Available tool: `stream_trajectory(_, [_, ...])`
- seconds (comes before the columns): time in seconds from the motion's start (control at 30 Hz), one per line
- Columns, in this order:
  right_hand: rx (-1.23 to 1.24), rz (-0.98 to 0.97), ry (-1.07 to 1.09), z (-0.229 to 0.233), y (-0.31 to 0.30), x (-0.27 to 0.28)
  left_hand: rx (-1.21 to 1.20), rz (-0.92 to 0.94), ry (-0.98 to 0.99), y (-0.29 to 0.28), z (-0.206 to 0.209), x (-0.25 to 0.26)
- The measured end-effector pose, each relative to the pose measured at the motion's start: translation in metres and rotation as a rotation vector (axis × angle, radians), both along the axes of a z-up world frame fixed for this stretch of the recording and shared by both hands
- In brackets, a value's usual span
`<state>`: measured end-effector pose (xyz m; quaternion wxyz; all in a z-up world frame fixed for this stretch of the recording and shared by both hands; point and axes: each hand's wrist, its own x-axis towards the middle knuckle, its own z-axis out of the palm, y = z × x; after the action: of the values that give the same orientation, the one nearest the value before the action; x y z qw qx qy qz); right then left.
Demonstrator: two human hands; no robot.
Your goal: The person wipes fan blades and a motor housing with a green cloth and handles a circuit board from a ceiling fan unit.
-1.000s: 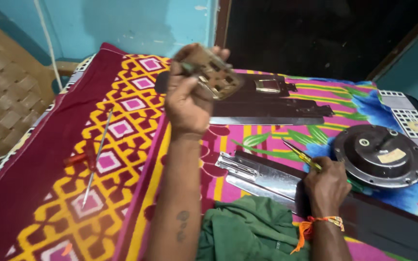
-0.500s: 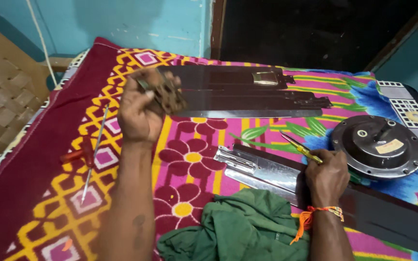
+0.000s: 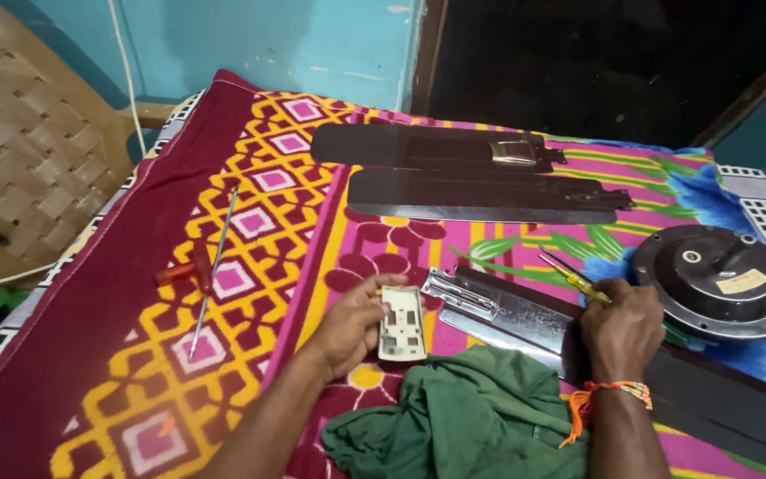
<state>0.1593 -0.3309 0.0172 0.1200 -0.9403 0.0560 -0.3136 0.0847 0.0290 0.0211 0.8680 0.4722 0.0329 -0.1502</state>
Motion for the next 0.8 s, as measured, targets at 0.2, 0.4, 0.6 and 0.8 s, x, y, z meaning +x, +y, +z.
stream_trajectory(0.2, [-0.024, 0.003, 0.017, -0.001, 0.003, 0.003, 0.040, -0.240, -0.046, -0.007, 0.000, 0.014])
stream_trajectory(0.4, [0.066, 0.099, -0.049, -0.004, 0.006, 0.004, 0.052, -0.353, -0.030, -0.017, 0.010, 0.031])
stream_trajectory(0.6, [0.280, 0.145, 0.023, 0.015, 0.008, 0.000, -0.068, -0.260, -0.020, -0.024, -0.001, 0.021])
stream_trajectory(0.8, [1.188, 0.412, -0.048, 0.036, 0.029, -0.012, -0.152, -0.150, -0.001, -0.030, -0.010, 0.025])
